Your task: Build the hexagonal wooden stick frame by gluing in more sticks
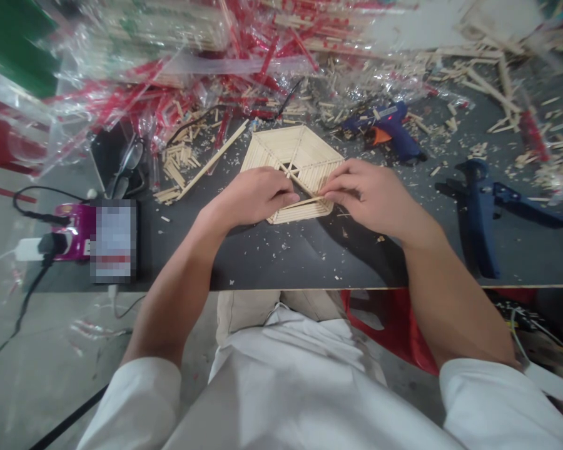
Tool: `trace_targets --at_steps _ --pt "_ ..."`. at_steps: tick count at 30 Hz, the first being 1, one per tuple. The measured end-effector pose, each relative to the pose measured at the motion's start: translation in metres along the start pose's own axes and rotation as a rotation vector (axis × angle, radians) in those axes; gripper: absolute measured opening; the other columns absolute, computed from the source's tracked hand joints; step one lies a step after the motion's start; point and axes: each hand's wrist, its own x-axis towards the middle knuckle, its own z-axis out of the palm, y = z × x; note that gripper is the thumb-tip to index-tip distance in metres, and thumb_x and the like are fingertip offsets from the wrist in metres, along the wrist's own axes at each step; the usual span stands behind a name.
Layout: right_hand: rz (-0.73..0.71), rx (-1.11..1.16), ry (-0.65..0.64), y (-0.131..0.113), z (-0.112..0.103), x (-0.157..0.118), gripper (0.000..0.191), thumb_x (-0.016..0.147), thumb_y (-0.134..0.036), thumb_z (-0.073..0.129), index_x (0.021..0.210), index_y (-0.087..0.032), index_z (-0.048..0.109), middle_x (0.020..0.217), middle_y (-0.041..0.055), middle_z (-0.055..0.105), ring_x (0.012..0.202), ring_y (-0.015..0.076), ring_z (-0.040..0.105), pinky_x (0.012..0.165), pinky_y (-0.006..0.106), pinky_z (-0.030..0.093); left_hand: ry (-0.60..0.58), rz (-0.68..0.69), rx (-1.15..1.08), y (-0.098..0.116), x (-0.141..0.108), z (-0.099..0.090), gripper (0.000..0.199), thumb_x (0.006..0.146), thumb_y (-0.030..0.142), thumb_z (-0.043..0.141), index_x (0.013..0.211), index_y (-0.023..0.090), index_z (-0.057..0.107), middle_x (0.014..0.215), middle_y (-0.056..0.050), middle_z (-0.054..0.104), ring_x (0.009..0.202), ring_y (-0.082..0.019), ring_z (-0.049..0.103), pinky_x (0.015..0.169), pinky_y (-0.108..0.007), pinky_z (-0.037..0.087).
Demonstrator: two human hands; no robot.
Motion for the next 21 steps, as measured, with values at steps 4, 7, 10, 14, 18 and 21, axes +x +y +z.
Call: trace_targets --at_steps 4,7,10,14,18,21 --pt "0.006 -0.003 -0.004 0.0004 -0.0010 -0.0001 0.019 0.103 -0.030 0.065 0.097 -0.029 0.083 0.108 0.0065 0.074 0.099 0.0269 0.072 0.094 0.050 0.057 -0.017 -0.011 0.013 0.0001 0.0000 0.0001 0.040 0.107 0.042 0.048 0.095 0.019 0.079 0.092 -0.006 0.078 0.090 -0.021 0.071 0.079 -0.032 0.048" --pt "0.000 -0.009 -0.015 0.0017 -0.0015 0.0000 0.019 0.103 -0.030 0.065 0.096 -0.028 0.083 0.106 0.0066 0.074 0.096 0.0258 0.072 0.091 0.047 0.058 -0.013 -0.009 0.031 0.0000 -0.0001 0.0005 0.042 0.108 0.043 0.046 0.094 0.018 0.078 0.092 -0.007 0.077 0.091 -0.022 0.070 0.078 -0.033 0.047" --pt "-0.002 -0.021 -0.018 0.0025 -0.0017 0.0003 0.019 0.103 -0.029 0.064 0.097 -0.027 0.083 0.105 0.0069 0.074 0.095 0.0253 0.071 0.090 0.046 0.057 -0.011 -0.001 0.047 -0.0004 0.0005 0.0011 0.045 0.109 0.045 0.045 0.091 0.019 0.077 0.089 -0.007 0.076 0.090 -0.021 0.070 0.075 -0.032 0.045" --pt "0.011 -0.003 -0.047 0.0003 -0.0026 0.0017 0.019 0.103 -0.030 0.063 0.097 -0.027 0.081 0.102 0.0068 0.074 0.094 0.0249 0.070 0.088 0.044 0.055 -0.028 0.001 0.051 -0.0014 0.0019 0.0015 0.043 0.108 0.044 0.047 0.088 0.019 0.076 0.088 -0.006 0.076 0.089 -0.021 0.070 0.074 -0.031 0.044" --pt "0.040 0.019 -0.055 -0.0030 -0.0029 0.0033 0.013 0.100 -0.028 0.066 0.091 -0.026 0.075 0.097 0.0053 0.074 0.089 0.0236 0.069 0.084 0.042 0.054 -0.040 -0.016 0.029 -0.0017 0.0027 0.0006 0.037 0.104 0.043 0.052 0.091 0.020 0.078 0.091 -0.006 0.078 0.090 -0.021 0.070 0.076 -0.032 0.045" --pt "0.048 0.019 -0.048 -0.0037 -0.0021 0.0036 0.013 0.099 -0.027 0.066 0.088 -0.026 0.072 0.095 0.0047 0.074 0.088 0.0233 0.068 0.082 0.041 0.053 -0.046 -0.022 0.024 -0.0014 0.0027 -0.0004 0.038 0.104 0.044 0.051 0.091 0.020 0.079 0.092 -0.006 0.079 0.090 -0.022 0.071 0.076 -0.032 0.046"
